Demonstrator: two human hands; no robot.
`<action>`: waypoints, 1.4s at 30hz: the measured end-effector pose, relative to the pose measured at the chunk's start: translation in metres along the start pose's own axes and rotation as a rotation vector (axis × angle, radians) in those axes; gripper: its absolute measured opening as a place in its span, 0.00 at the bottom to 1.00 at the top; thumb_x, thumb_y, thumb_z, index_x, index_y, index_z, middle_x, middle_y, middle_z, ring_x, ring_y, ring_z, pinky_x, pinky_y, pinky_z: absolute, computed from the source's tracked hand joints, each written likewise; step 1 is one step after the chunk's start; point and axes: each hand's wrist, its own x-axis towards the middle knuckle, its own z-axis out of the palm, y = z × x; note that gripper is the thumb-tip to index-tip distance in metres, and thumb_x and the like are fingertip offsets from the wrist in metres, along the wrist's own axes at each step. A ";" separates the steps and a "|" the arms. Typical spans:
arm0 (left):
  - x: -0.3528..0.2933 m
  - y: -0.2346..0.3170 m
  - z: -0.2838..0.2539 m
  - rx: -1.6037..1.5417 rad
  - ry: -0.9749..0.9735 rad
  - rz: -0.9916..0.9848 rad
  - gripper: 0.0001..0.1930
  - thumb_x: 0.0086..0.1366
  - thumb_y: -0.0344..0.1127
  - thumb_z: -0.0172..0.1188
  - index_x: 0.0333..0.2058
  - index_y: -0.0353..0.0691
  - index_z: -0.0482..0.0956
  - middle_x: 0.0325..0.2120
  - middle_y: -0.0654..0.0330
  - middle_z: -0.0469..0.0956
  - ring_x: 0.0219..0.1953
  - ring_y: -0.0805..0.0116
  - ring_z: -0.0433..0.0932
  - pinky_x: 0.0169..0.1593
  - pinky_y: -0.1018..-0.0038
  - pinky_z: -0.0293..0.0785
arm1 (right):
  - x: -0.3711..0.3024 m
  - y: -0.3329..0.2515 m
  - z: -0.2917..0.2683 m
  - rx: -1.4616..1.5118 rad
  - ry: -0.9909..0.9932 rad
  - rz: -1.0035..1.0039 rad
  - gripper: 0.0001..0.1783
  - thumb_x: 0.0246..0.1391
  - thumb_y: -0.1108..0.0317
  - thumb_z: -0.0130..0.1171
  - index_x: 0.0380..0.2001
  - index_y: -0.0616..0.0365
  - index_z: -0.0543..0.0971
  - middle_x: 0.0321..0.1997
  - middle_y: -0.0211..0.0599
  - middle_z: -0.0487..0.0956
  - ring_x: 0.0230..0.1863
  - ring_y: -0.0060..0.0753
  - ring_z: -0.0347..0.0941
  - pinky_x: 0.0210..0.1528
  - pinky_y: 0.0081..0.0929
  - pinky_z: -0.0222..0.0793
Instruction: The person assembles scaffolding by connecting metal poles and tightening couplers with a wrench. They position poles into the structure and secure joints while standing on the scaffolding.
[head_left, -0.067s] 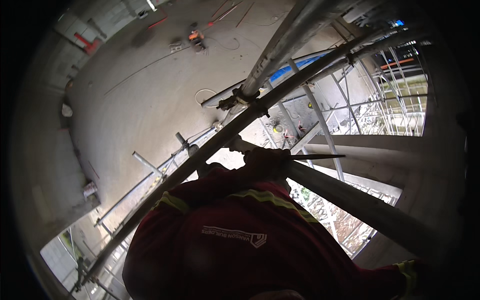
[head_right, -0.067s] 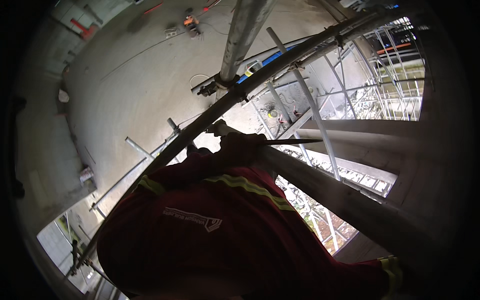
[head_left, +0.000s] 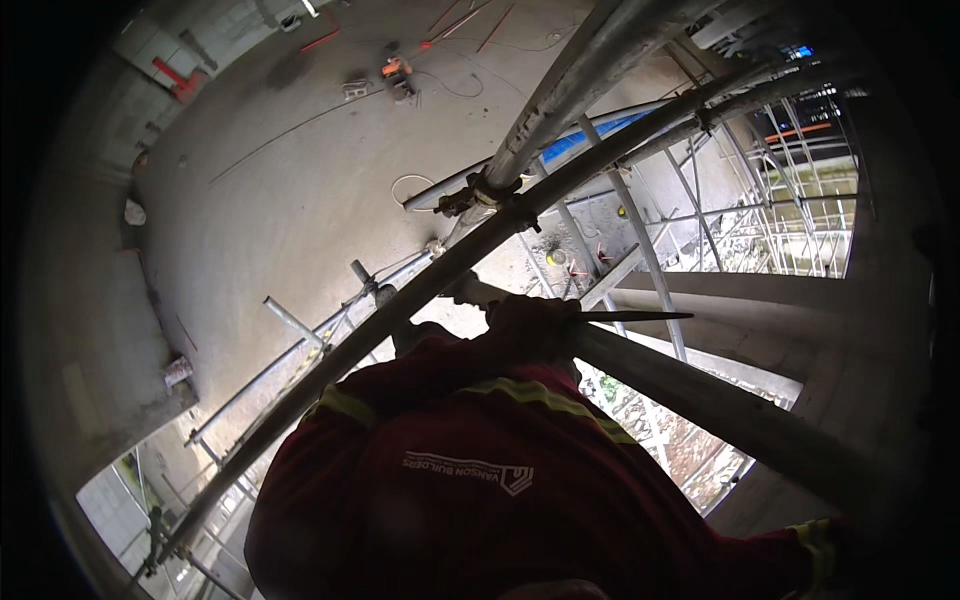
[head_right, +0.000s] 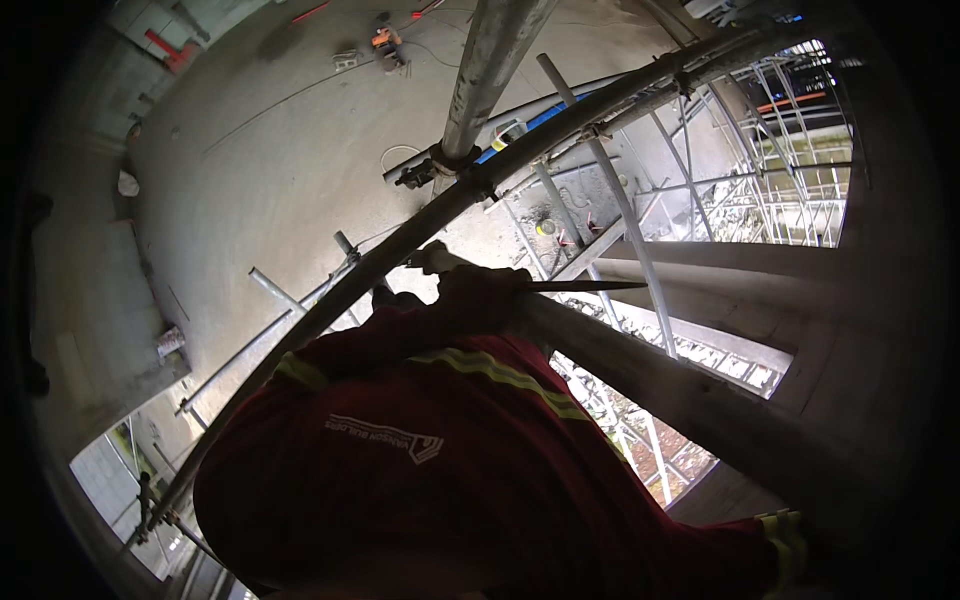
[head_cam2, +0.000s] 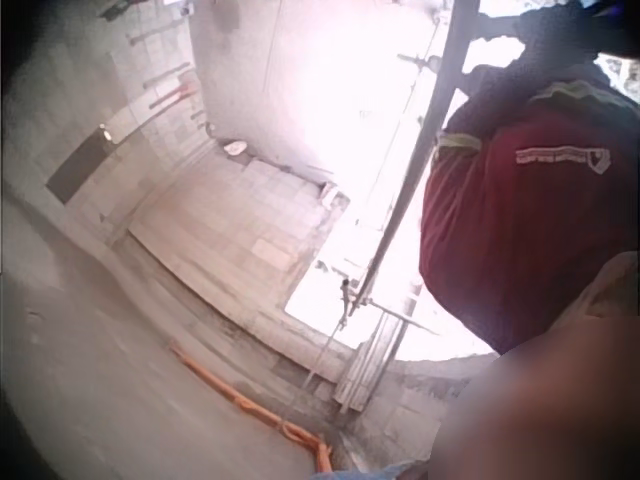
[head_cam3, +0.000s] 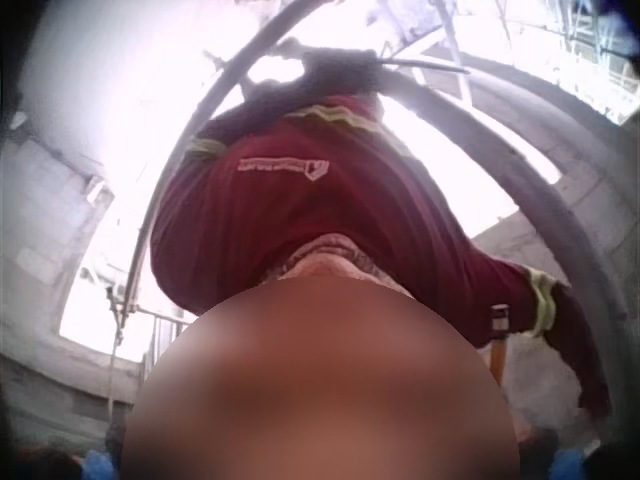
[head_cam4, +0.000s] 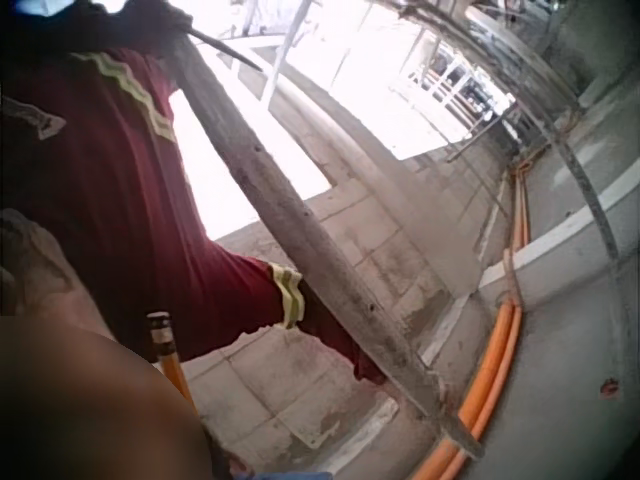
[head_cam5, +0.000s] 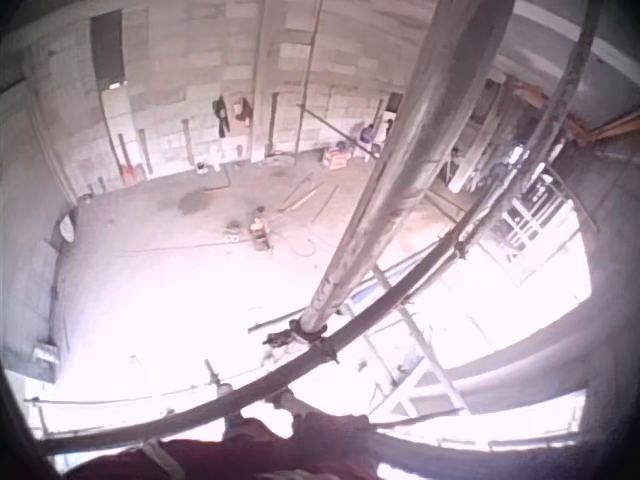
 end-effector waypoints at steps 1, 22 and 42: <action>0.002 0.002 -0.001 0.009 0.031 -0.006 0.18 0.58 0.49 0.62 0.44 0.48 0.76 0.31 0.59 0.82 0.30 0.56 0.84 0.32 0.56 0.79 | 0.010 0.017 0.006 0.010 -0.005 0.001 0.20 0.64 0.49 0.52 0.36 0.57 0.68 0.29 0.36 0.71 0.33 0.35 0.69 0.34 0.34 0.66; -0.042 0.032 0.032 0.165 -0.320 -0.505 0.28 0.44 0.60 0.71 0.42 0.50 0.81 0.32 0.54 0.84 0.37 0.50 0.84 0.44 0.55 0.79 | 0.287 0.386 0.270 1.087 -0.143 0.262 0.24 0.69 0.47 0.45 0.19 0.44 0.66 0.16 0.22 0.63 0.17 0.22 0.62 0.19 0.27 0.60; -0.103 -0.001 -0.168 0.993 -0.398 -0.739 0.27 0.33 0.55 0.74 0.35 0.53 0.85 0.33 0.57 0.85 0.39 0.50 0.84 0.45 0.55 0.81 | -0.263 0.379 0.481 1.459 0.799 1.231 0.16 0.51 0.58 0.66 0.38 0.58 0.78 0.25 0.38 0.76 0.25 0.38 0.75 0.29 0.38 0.76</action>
